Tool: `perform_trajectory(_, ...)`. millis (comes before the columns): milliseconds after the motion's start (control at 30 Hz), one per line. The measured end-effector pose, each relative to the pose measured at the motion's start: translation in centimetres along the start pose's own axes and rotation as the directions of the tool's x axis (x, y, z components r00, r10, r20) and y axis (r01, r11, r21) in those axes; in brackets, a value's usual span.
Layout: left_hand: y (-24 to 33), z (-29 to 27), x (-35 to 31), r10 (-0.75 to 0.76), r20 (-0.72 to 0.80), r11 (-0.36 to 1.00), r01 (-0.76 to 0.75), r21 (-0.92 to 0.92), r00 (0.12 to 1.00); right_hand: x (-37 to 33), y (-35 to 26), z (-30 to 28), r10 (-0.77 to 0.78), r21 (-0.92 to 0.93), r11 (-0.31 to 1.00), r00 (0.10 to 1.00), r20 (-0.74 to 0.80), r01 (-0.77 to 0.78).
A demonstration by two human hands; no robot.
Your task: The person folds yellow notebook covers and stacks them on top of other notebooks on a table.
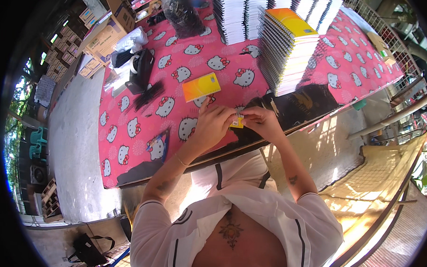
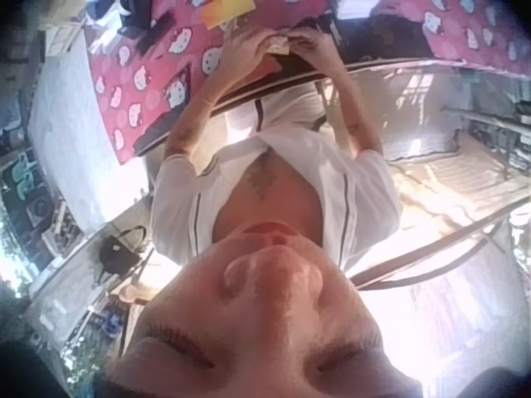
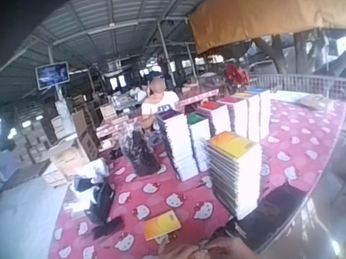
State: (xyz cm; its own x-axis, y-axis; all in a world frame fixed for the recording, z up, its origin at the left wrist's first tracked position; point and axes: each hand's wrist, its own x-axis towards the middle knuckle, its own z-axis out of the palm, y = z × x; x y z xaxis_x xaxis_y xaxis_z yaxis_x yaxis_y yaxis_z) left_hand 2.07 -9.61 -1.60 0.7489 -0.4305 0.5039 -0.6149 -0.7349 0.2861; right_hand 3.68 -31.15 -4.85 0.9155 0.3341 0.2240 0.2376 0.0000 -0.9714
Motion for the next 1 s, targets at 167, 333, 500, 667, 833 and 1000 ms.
perform_trajectory(167, 0.1, 0.1, 0.0, -0.013, 0.005, 0.999, 0.014, -0.035, 1.000, 1.7, -0.9, -1.8, 0.065, -0.073, 0.996, 0.990, 0.121, -0.057)
perform_trajectory(333, 0.4, -0.3, 0.0, -0.025, 0.023, 0.999, 0.025, -0.024, 0.999, 2.4, -0.6, -1.6, -0.127, -0.176, 0.972, 0.979, 0.156, 0.155)
perform_trajectory(500, 1.5, -1.6, 0.7, 0.014, 0.034, 1.000, -0.014, -0.006, 0.999, 2.3, -1.5, 0.5, -0.254, -0.354, 0.910, 0.965, -0.068, 0.215)
perform_trajectory(667, 6.9, -8.7, 9.5, -0.303, -0.053, 0.700, 0.184, -0.690, 0.952, 0.2, -12.5, -0.4, -0.300, 0.026, 0.951, 0.941, -0.156, 0.307)
perform_trajectory(833, 5.3, -9.6, 22.9, 0.248, -0.417, 0.936, -0.327, -0.129, 0.874, 6.4, -19.2, -8.1, -0.281, 0.201, 0.919, 0.921, -0.269, 0.339)
perform_trajectory(1000, 1.4, -5.5, 33.6, 0.124, -0.360, 0.956, -0.209, -0.206, 0.925, 14.3, -20.1, -19.0, -0.247, -0.355, 0.923, 0.938, -0.245, 0.150)
